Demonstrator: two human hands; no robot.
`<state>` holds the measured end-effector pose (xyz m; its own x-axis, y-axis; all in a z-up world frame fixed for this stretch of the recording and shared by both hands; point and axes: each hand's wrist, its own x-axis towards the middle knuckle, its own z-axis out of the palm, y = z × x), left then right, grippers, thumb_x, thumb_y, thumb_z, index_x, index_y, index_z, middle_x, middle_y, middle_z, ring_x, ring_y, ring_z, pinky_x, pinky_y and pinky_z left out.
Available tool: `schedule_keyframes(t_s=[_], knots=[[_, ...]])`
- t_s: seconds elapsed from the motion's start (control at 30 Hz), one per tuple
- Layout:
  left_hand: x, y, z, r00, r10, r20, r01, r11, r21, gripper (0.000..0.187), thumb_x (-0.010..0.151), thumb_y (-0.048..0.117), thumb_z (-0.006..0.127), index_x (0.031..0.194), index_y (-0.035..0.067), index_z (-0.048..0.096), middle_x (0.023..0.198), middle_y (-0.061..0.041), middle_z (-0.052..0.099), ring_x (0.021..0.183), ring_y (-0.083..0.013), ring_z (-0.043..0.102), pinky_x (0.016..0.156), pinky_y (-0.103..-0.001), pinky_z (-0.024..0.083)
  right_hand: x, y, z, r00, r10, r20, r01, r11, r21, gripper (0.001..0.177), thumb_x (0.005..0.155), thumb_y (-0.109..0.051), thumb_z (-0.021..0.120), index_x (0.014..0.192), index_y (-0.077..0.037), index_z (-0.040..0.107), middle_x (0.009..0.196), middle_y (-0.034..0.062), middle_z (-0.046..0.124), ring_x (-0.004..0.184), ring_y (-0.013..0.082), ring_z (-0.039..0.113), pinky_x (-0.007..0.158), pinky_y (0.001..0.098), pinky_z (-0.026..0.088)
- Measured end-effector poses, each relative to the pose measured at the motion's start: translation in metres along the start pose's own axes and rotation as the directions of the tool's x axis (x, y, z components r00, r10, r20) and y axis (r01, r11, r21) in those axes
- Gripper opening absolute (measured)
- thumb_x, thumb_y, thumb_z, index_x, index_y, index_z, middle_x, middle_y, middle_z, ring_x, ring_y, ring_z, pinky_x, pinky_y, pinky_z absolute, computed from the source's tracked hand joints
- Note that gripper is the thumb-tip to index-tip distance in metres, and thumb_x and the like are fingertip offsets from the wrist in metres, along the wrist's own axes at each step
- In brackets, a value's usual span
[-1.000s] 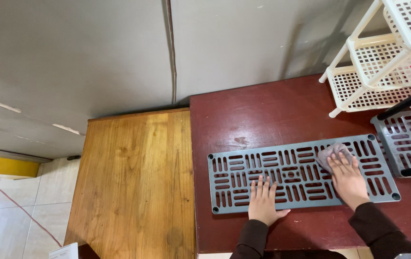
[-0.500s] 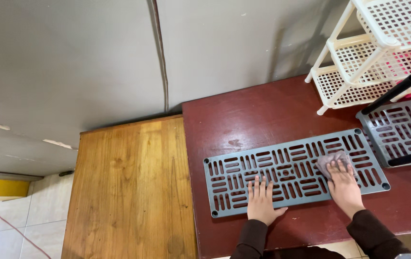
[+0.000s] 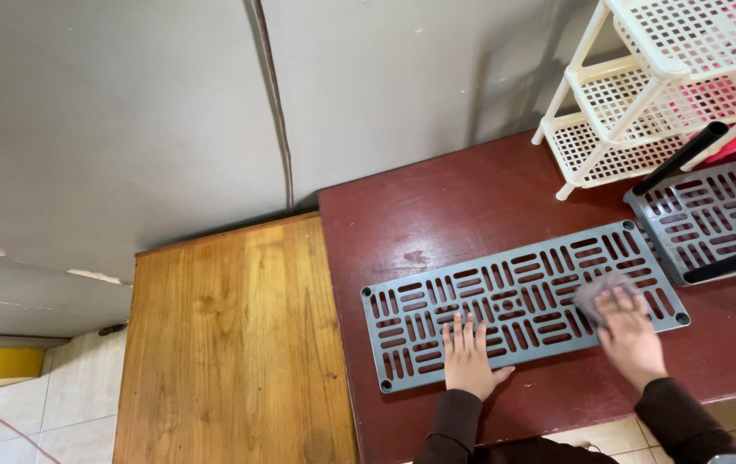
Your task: The person wipes two gray perforated plastic panels with a cloth, then inserts four black cylindrical legs into the corner holes of one panel to form a small table. The person continues wiping the second panel after the first is assembled.
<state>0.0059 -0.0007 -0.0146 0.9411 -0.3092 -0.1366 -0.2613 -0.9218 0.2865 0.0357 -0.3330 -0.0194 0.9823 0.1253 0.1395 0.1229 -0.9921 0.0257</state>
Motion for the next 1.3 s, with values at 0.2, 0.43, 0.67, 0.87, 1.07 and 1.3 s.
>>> schedule_keyframes(t_s=[0.2,0.43,0.67,0.87,1.07,1.3], knots=[[-0.001,-0.002,0.005,0.997,0.021,-0.076,-0.021,1.0,-0.001,0.111,0.082,0.076,0.065,0.158,0.003,0.029,0.167,-0.021,0.022,0.158,-0.0391,0.003,0.124,-0.06,-0.003,-0.016,0.008,-0.001,0.984,-0.11,0.142,0.152,0.932,-0.329,0.055,0.101,-0.027,0.045,0.155,-0.017,0.042,0.158,0.0018,0.042,0.157,0.0184,0.028,0.134,0.0485,0.014],[-0.002,-0.001,0.001,0.994,0.027,-0.106,-0.03,0.999,-0.023,0.109,0.081,0.073,0.069,0.157,0.004,0.032,0.165,-0.021,0.026,0.157,-0.0392,0.006,0.124,-0.06,-0.001,-0.014,0.056,-0.026,0.96,0.197,0.198,-0.06,0.837,-0.543,0.05,0.106,-0.034,0.044,0.155,-0.024,0.044,0.167,-0.0049,0.038,0.164,0.0137,0.025,0.138,0.0446,0.014],[-0.001,-0.001,-0.002,0.994,0.019,-0.108,-0.024,0.999,-0.043,0.106,0.079,0.071,0.072,0.155,0.005,0.035,0.164,-0.02,0.029,0.157,-0.0374,0.01,0.125,-0.06,0.001,-0.035,0.005,0.005,0.977,-0.062,-0.202,0.103,0.975,0.197,0.054,0.098,-0.027,0.05,0.15,-0.013,0.048,0.157,0.0074,0.045,0.158,0.0199,0.031,0.137,0.0521,0.02],[-0.004,0.001,-0.007,0.99,0.015,-0.138,-0.021,0.999,-0.038,0.107,0.078,0.072,0.073,0.154,0.006,0.036,0.163,-0.02,0.03,0.157,-0.0368,0.011,0.125,-0.059,0.001,-0.038,0.073,-0.028,0.964,0.148,0.22,-0.051,0.917,-0.395,0.053,0.097,-0.03,0.051,0.15,-0.026,0.045,0.163,-0.0076,0.043,0.161,0.01,0.025,0.14,0.0456,0.014],[-0.006,0.004,-0.021,0.998,-0.004,-0.068,-0.005,0.993,-0.119,0.101,0.08,0.063,0.075,0.154,0.006,0.036,0.163,-0.021,0.029,0.157,-0.0371,0.01,0.126,-0.059,0.0,-0.038,0.046,-0.009,0.993,0.109,-0.052,-0.11,0.994,-0.014,0.051,0.095,-0.026,0.055,0.144,-0.01,0.057,0.156,0.0087,0.052,0.155,0.0205,0.04,0.137,0.048,0.024],[-0.008,-0.001,-0.021,0.999,0.007,-0.05,-0.017,0.981,-0.194,0.097,0.081,0.053,0.079,0.156,0.009,0.036,0.166,-0.019,0.027,0.158,-0.0364,0.009,0.127,-0.057,0.0,-0.049,-0.038,0.021,0.948,-0.245,-0.205,0.296,0.916,0.273,0.053,0.087,-0.017,0.066,0.138,-0.007,0.057,0.145,0.0111,0.058,0.146,0.0253,0.044,0.129,0.0509,0.027]])
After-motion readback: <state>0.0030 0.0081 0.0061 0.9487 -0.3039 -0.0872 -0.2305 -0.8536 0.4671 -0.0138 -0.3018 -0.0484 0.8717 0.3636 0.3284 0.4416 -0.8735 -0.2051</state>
